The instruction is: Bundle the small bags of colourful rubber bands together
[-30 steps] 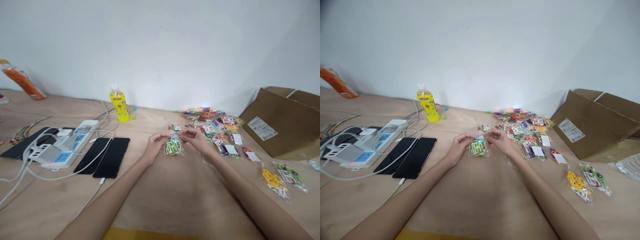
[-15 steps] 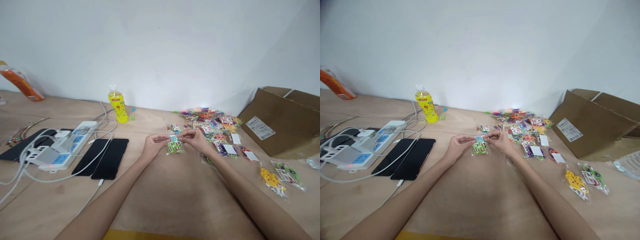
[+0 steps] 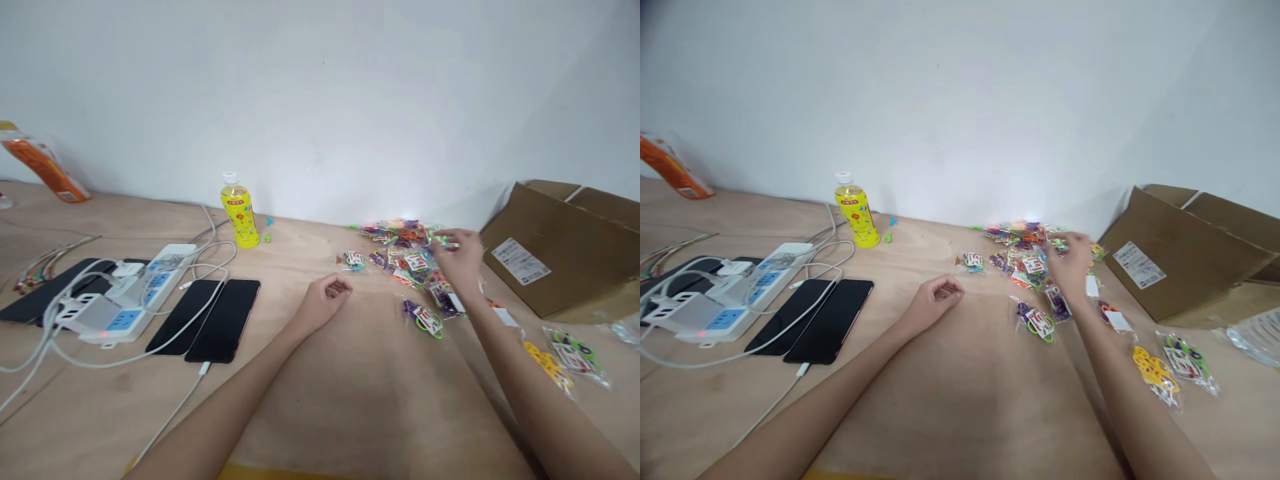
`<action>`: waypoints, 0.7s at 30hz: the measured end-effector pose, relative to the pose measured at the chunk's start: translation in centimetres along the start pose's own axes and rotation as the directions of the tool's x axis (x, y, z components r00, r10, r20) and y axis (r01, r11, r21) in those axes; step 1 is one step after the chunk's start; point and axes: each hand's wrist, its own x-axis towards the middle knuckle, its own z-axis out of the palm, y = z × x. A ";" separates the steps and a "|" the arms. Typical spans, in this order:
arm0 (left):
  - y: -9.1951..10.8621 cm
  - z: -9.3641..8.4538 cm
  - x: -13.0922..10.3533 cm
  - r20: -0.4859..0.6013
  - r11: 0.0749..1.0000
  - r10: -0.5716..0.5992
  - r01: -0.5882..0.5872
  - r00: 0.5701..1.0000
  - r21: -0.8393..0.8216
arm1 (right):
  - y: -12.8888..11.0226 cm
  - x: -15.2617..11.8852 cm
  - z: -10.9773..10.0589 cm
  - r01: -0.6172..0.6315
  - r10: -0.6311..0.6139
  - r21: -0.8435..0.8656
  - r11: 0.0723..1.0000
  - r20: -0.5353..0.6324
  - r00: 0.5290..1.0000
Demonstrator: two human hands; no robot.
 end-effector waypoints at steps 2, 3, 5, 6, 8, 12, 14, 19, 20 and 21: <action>0.2 0.2 -0.2 0.054 0.998 0.012 -0.015 0.998 0.055 | -2.3 -1.1 2.8 0.064 -0.096 0.128 0.990 0.257 0.962; 0.3 0.3 -0.3 0.076 0.997 0.015 -0.020 0.997 0.068 | -3.6 -1.5 4.5 0.081 -0.131 0.141 0.987 0.395 0.909; 0.4 0.3 -0.4 0.100 0.996 0.021 -0.029 0.995 0.079 | -5.8 -1.7 7.9 0.114 -0.099 0.011 0.993 0.587 0.804; 0.3 0.3 -0.5 0.104 0.996 0.024 -0.032 0.994 0.080 | -6.4 -1.4 9.3 0.115 -0.069 -0.036 0.993 0.611 0.789; 0.2 0.2 -0.5 0.103 0.997 0.024 -0.032 0.994 0.075 | -6.8 -0.5 11.6 0.096 0.003 -0.129 0.987 0.609 0.793; -0.1 0.1 -0.5 0.105 0.998 0.004 -0.010 0.994 0.059 | -5.2 1.4 13.5 0.042 0.115 -0.256 0.966 0.567 0.816; -0.1 0.0 -0.5 0.107 0.999 -0.004 -0.002 0.994 0.054 | -4.4 1.6 13.7 0.041 0.139 -0.298 0.954 0.557 0.819; -0.1 0.0 -0.6 0.112 0.999 0.004 -0.008 0.994 0.036 | -3.5 1.3 13.8 0.071 0.170 -0.387 0.919 0.552 0.816; -0.1 0.1 -0.6 0.111 0.999 0.006 -0.010 0.994 0.037 | -3.4 1.4 13.8 0.090 0.174 -0.413 0.906 0.559 0.811; -0.1 0.1 -0.7 0.110 0.999 0.007 -0.011 0.994 0.040 | -3.3 1.7 13.8 0.112 0.177 -0.436 0.893 0.569 0.803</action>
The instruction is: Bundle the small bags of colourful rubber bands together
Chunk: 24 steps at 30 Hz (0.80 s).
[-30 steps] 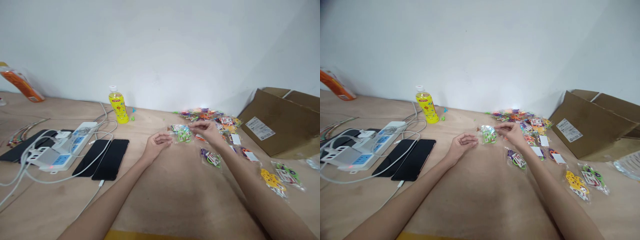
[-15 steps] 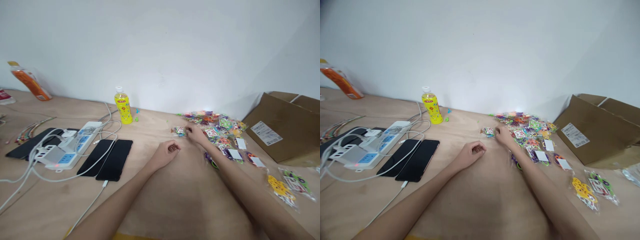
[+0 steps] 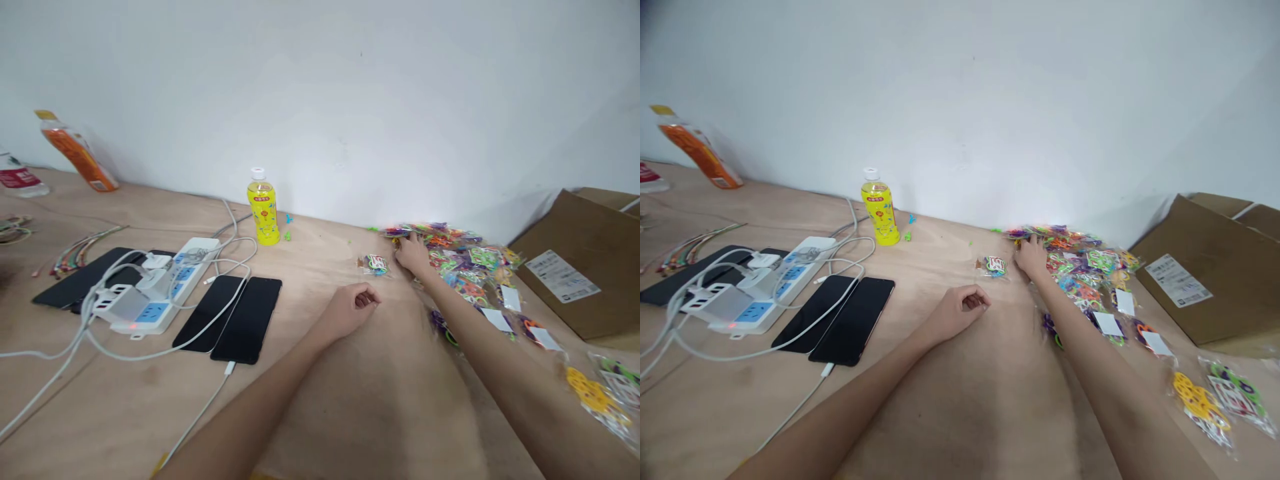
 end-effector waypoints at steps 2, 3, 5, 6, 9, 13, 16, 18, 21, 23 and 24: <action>-0.1 0.0 0.0 0.003 1.000 -0.004 0.004 1.000 0.007 | 0.2 0.7 -0.3 0.013 -0.012 -0.046 0.999 0.027 1.000; -0.2 0.0 0.0 0.004 1.000 -0.007 0.007 1.000 0.012 | 0.3 1.1 -0.5 0.028 -0.026 -0.051 0.998 0.035 0.999; -0.3 0.0 0.0 0.010 1.000 -0.012 0.012 1.000 0.022 | 0.4 1.9 -1.1 0.080 -0.078 -0.049 0.996 0.036 0.996; -0.3 0.0 0.1 0.013 0.999 -0.013 0.012 1.000 0.029 | 0.4 2.2 -1.3 0.119 -0.117 -0.051 0.992 0.030 0.993; -0.2 0.0 0.1 0.028 0.994 0.021 -0.024 0.999 0.106 | 0.3 2.6 -1.9 0.254 -0.254 -0.057 0.965 0.020 0.967; 0.6 1.5 -0.7 0.108 0.930 0.169 -0.194 0.980 0.311 | 0.2 2.1 -2.1 0.359 -0.358 -0.034 0.933 0.012 0.934; 1.2 4.0 -1.4 0.217 0.878 0.212 -0.283 0.953 0.387 | 0.4 1.2 -2.6 0.409 -0.400 0.065 0.910 -0.120 0.909; 1.5 6.0 -1.4 0.245 0.849 0.192 -0.286 0.950 0.444 | 0.6 0.3 -3.4 0.420 -0.365 0.198 0.886 -0.261 0.894; 1.8 9.0 -0.3 0.101 0.824 0.097 -0.137 0.990 0.550 | 1.6 -1.9 -5.1 0.367 -0.211 0.453 0.813 -0.358 0.909; 2.0 10.7 1.0 -0.045 0.817 0.029 0.003 0.999 0.576 | 2.5 -4.0 -6.0 0.316 -0.126 0.628 0.711 -0.329 0.936; 2.1 11.3 1.6 -0.089 0.818 0.004 0.048 0.996 0.573 | 2.9 -5.1 -6.2 0.287 -0.093 0.712 0.641 -0.300 0.950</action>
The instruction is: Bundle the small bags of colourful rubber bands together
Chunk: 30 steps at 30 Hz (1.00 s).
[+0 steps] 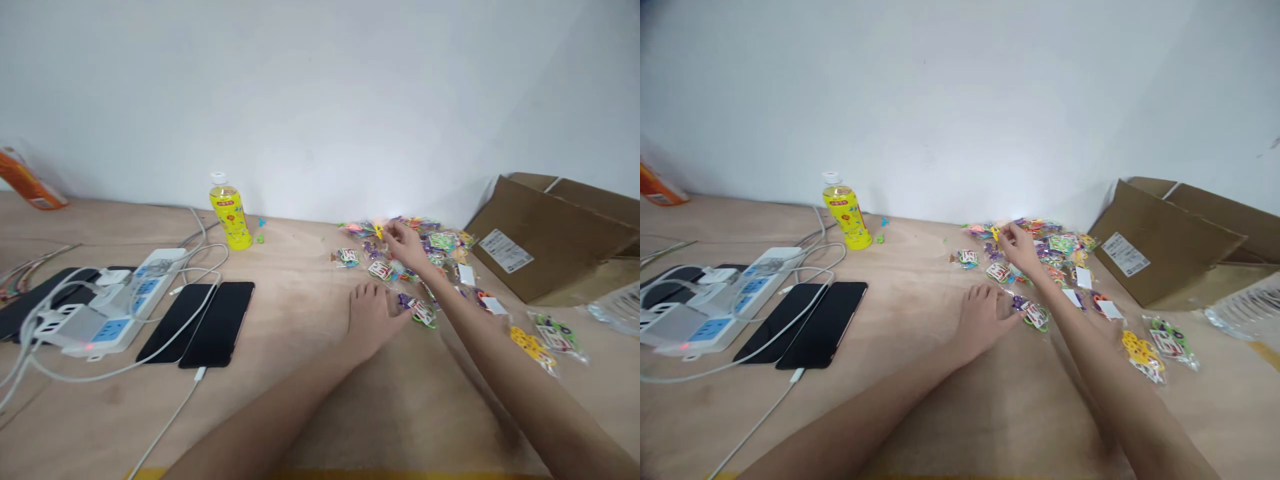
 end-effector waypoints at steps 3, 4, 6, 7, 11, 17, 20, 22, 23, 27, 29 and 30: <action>0.7 0.6 1.3 0.019 0.999 -0.020 0.021 1.000 -0.037 | -0.3 -3.2 -1.4 -0.115 0.115 0.264 0.958 0.018 0.993; 0.7 0.5 1.5 0.040 0.998 -0.009 0.012 0.999 -0.058 | -0.4 -4.0 -1.7 -0.135 0.130 0.305 0.943 0.037 0.991; 0.4 0.0 1.7 0.076 0.995 0.004 0.004 0.997 -0.104 | -0.8 -5.0 -1.8 -0.138 0.118 0.324 0.936 0.081 0.990; 0.2 -0.3 1.6 0.085 0.992 -0.003 0.014 0.996 -0.125 | -1.0 -5.2 -1.7 -0.127 0.100 0.322 0.938 0.099 0.990; 0.2 -1.3 1.3 0.100 0.995 -0.067 0.074 0.993 -0.070 | -2.2 -4.8 -0.8 -0.080 0.050 0.350 0.933 0.094 0.994; 1.7 -1.8 1.5 0.252 0.992 -0.055 0.023 0.966 0.126 | -2.6 -4.9 0.4 -0.079 0.068 0.394 0.916 0.043 0.997; 1.6 -2.1 1.6 0.276 0.992 -0.039 0.005 0.960 0.125 | -2.6 -5.5 0.6 -0.090 0.064 0.405 0.910 0.078 0.995; 0.7 -2.5 1.6 0.284 0.999 -0.005 -0.007 0.959 0.043 | -2.9 -5.9 0.8 -0.113 0.077 0.424 0.899 0.102 0.992; 0.0 -2.8 1.7 0.287 0.999 0.015 -0.004 0.958 -0.038 | -3.0 -6.1 0.9 -0.131 0.087 0.440 0.888 0.118 0.989; -3.4 -5.1 2.0 0.226 0.847 0.029 0.097 0.974 -0.524 | -4.3 -6.7 1.5 -0.164 0.038 0.501 0.850 0.253 0.967; -5.0 -6.7 2.0 0.174 0.714 -0.062 0.165 0.983 -0.680 | -5.2 -7.1 1.9 -0.151 -0.036 0.505 0.850 0.342 0.939; -5.6 -7.4 2.0 0.142 0.659 -0.128 0.191 0.982 -0.728 | -5.6 -7.4 2.1 -0.148 -0.060 0.503 0.852 0.375 0.925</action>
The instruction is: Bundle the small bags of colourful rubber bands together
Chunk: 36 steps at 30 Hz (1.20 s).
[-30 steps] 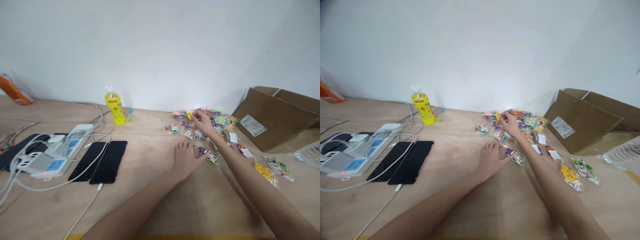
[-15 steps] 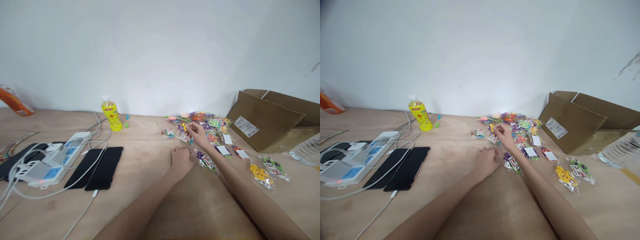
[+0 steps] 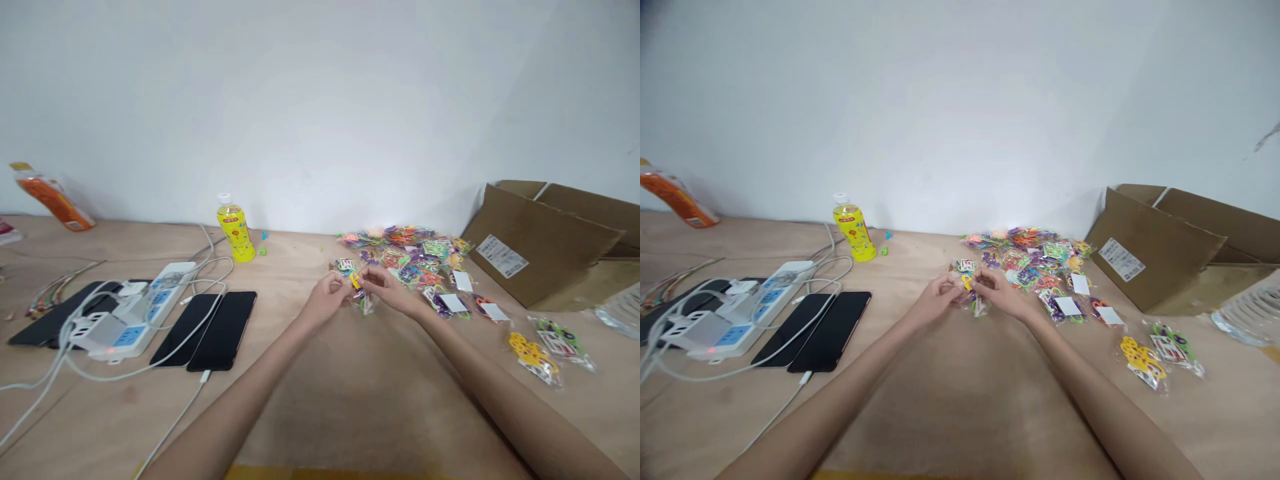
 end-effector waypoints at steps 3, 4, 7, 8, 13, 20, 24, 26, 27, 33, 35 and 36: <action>0.5 -1.7 -0.7 -0.122 0.994 -0.063 0.052 0.991 -0.091 | -0.5 -0.4 1.5 -0.008 0.008 0.007 1.000 0.014 1.000; 0.7 -1.9 -1.1 -0.131 0.992 -0.081 0.067 0.988 -0.106 | -0.6 -0.5 1.9 -0.011 0.011 0.016 1.000 -0.013 1.000; 0.9 -1.6 -2.1 -0.112 0.971 -0.127 0.100 0.986 -0.219 | -0.5 -0.7 2.9 -0.027 0.035 0.059 0.998 -0.132 0.991; 0.9 -1.4 -2.4 -0.082 0.961 -0.129 0.104 0.988 -0.258 | -0.5 -0.7 3.2 -0.036 0.049 0.078 0.996 -0.178 0.983; -0.4 -0.8 -3.0 0.088 0.968 -0.040 0.060 0.995 -0.242 | -0.7 -0.8 3.6 -0.036 0.055 0.072 0.997 -0.283 0.957; -1.7 -1.0 -3.3 0.010 0.993 0.089 -0.088 0.996 -0.077 | -3.4 -1.1 0.9 0.146 -0.172 -0.476 0.867 -0.011 0.985; -1.2 -1.1 -3.9 -0.033 0.987 0.128 -0.125 0.991 0.099 | -4.8 -1.2 -0.2 0.247 -0.178 -0.582 0.775 0.175 0.968; -1.1 -1.0 -4.2 -0.037 0.983 0.143 -0.138 0.989 0.118 | -5.3 -1.3 -0.4 0.260 -0.157 -0.607 0.751 0.219 0.963; -1.0 -0.9 -4.2 -0.031 0.983 0.148 -0.144 0.988 0.113 | -5.6 -1.3 -0.6 0.267 -0.152 -0.621 0.737 0.233 0.961; -0.8 0.5 -4.7 0.027 0.991 0.134 -0.134 0.991 0.012 | -7.1 -1.8 -1.0 0.290 -0.078 -0.762 0.579 0.302 0.950; -0.6 1.0 -4.9 0.064 0.991 0.130 -0.129 0.989 -0.025 | -7.4 -1.9 -1.0 0.296 -0.052 -0.758 0.582 0.328 0.943; -0.5 1.2 -5.0 0.081 0.991 0.131 -0.127 0.988 -0.044 | -7.5 -1.9 -1.0 0.301 -0.046 -0.731 0.612 0.347 0.937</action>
